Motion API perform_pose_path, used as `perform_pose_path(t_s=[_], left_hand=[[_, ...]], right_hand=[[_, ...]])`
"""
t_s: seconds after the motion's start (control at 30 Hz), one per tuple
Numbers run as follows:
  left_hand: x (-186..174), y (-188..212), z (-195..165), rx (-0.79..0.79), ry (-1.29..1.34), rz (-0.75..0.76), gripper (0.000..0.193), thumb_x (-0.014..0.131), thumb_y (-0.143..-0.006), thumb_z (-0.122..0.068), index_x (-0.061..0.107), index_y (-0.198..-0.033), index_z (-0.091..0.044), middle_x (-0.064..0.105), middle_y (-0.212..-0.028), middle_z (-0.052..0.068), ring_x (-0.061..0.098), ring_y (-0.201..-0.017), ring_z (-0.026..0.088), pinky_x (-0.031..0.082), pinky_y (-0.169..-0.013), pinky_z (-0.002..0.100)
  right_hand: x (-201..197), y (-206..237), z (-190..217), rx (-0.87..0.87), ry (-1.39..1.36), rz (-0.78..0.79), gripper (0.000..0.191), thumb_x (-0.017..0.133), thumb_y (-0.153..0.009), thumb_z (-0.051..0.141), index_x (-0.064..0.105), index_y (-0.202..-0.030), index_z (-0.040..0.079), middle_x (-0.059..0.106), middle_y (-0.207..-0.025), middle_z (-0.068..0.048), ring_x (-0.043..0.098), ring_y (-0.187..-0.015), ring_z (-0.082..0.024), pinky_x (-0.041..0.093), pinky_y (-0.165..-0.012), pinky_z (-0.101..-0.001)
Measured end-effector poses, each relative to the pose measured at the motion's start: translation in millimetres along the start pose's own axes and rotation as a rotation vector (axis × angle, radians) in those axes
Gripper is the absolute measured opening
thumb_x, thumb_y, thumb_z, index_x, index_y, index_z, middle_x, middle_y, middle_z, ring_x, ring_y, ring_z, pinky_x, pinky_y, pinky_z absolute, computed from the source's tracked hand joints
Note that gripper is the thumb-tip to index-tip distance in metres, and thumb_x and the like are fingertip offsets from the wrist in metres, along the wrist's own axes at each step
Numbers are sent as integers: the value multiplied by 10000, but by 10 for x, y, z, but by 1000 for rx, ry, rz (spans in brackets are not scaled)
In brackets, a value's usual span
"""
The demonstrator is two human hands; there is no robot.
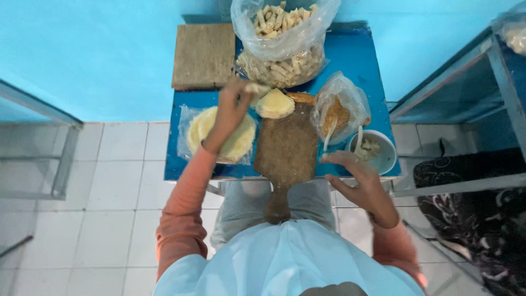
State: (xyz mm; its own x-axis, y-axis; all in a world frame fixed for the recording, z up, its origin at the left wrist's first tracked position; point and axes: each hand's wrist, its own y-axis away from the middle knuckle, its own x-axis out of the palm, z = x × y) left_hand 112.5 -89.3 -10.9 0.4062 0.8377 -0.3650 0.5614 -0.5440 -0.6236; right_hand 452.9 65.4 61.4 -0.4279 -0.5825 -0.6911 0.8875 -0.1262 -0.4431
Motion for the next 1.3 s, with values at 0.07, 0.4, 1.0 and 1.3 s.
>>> perform_pose_path(t_s=[0.07, 0.4, 1.0, 1.3], left_hand=[[-57, 147, -284, 47, 103, 104, 273, 732, -924, -61, 659, -1188, -65, 663, -945, 112, 620, -764, 258, 482, -691, 347], [205, 747, -1056, -152, 346, 394, 793, 819, -834, -101, 389, -1501, -109, 688, -922, 64, 714, -853, 190, 554, -767, 320], [981, 1530, -496, -810, 1222, -63, 339, 469, -1101, -293, 608, -1261, -29, 684, -1110, 38, 653, -976, 95, 534, -891, 276], [791, 1611, -646, -552, 796, 82, 382, 448, -1146, -270, 626, -1311, 25, 618, -983, -9, 519, -860, 62, 428, -732, 252]], right_hand=[[298, -11, 51, 117, -144, -149, 597, 829, -823, 49, 585, -1366, 100, 693, -1317, -104, 675, -1250, -259, 541, -1040, -384], [1046, -149, 35, 355, -205, -283, 724, 825, -850, 6, 518, -1498, 107, 737, -1152, -101, 759, -1020, -192, 611, -895, -315], [958, -328, -148, 6, -216, -161, 626, 716, -848, -43, 459, -1408, 68, 718, -1227, -130, 691, -1203, -302, 536, -1045, -364], [1283, -301, -212, 115, -166, -344, 661, 841, -872, -4, 499, -1433, 68, 778, -1066, -78, 770, -1010, -176, 591, -923, -293]])
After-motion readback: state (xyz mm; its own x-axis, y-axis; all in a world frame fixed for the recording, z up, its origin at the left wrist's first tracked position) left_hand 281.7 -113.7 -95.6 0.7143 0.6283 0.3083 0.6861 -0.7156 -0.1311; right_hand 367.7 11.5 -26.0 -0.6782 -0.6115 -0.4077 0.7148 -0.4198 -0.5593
